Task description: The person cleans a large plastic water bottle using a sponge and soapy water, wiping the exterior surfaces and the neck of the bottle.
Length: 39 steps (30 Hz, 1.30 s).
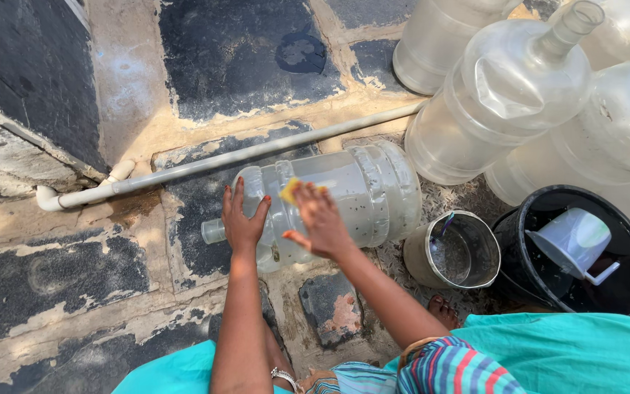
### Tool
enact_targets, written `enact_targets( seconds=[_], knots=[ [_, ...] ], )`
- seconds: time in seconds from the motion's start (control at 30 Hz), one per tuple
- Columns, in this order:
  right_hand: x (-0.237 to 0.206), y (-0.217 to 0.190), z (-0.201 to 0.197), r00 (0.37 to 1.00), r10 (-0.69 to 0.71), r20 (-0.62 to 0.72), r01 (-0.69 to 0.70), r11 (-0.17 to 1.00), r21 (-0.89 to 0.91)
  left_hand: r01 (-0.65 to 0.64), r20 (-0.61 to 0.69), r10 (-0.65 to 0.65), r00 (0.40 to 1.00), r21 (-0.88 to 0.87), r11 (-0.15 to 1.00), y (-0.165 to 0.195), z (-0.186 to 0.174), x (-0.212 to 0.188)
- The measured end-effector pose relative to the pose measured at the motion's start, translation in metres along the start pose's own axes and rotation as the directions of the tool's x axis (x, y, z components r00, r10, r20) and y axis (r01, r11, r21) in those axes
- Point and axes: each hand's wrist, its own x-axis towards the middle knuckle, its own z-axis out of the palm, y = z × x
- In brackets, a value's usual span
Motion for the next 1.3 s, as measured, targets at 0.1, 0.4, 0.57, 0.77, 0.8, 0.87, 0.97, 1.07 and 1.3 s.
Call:
enact_targets(
  seconds=[0.1, 0.4, 0.57, 0.77, 0.8, 0.87, 0.97, 1.07, 1.3],
  knots=[
    [-0.029, 0.072, -0.018, 0.965, 0.261, 0.014, -0.260, 0.963, -0.066, 0.055, 0.009, -0.055, 0.998, 0.047, 0.997, 0.006, -0.003, 0.002],
    [-0.077, 0.159, -0.024, 0.594, 0.781, 0.194, -0.539, 0.208, 0.816, -0.031, -0.191, 0.007, 0.982, -0.124, 0.992, -0.029, 0.004, -0.017],
    [-0.067, 0.156, -0.025, 0.543, 0.839, 0.034, -0.612, 0.368, 0.700, -0.064, -0.202, 0.004, 0.979, -0.289, 0.955, -0.041, 0.006, -0.036],
    [-0.044, 0.181, -0.039, 0.522, 0.830, 0.196, -0.847, 0.478, 0.234, 0.172, -0.016, -0.173, 0.985, -0.046, 0.984, -0.021, -0.003, -0.024],
    [-0.040, 0.181, -0.039, 0.538, 0.817, 0.208, -0.840, 0.500, 0.210, 0.190, -0.014, -0.191, 0.982, -0.039, 0.981, -0.018, -0.005, -0.022],
    [-0.032, 0.172, -0.035, 0.590, 0.801, 0.102, -0.806, 0.577, 0.130, 0.224, -0.014, -0.225, 0.974, -0.034, 0.974, -0.012, -0.007, -0.019],
    [-0.026, 0.128, -0.023, 0.618, 0.776, 0.123, -0.785, 0.618, 0.043, 0.267, -0.002, -0.268, 0.964, -0.033, 0.963, -0.008, -0.007, -0.014],
    [-0.025, 0.047, -0.005, 0.880, 0.464, 0.097, -0.458, 0.885, -0.082, 0.279, -0.002, -0.280, 0.960, -0.049, 0.959, -0.010, -0.004, -0.007],
    [-0.024, -0.054, 0.027, 0.975, -0.124, 0.183, 0.094, 0.982, 0.167, 0.251, -0.030, -0.253, 0.967, -0.053, 0.966, -0.021, 0.000, 0.000]
  ],
)
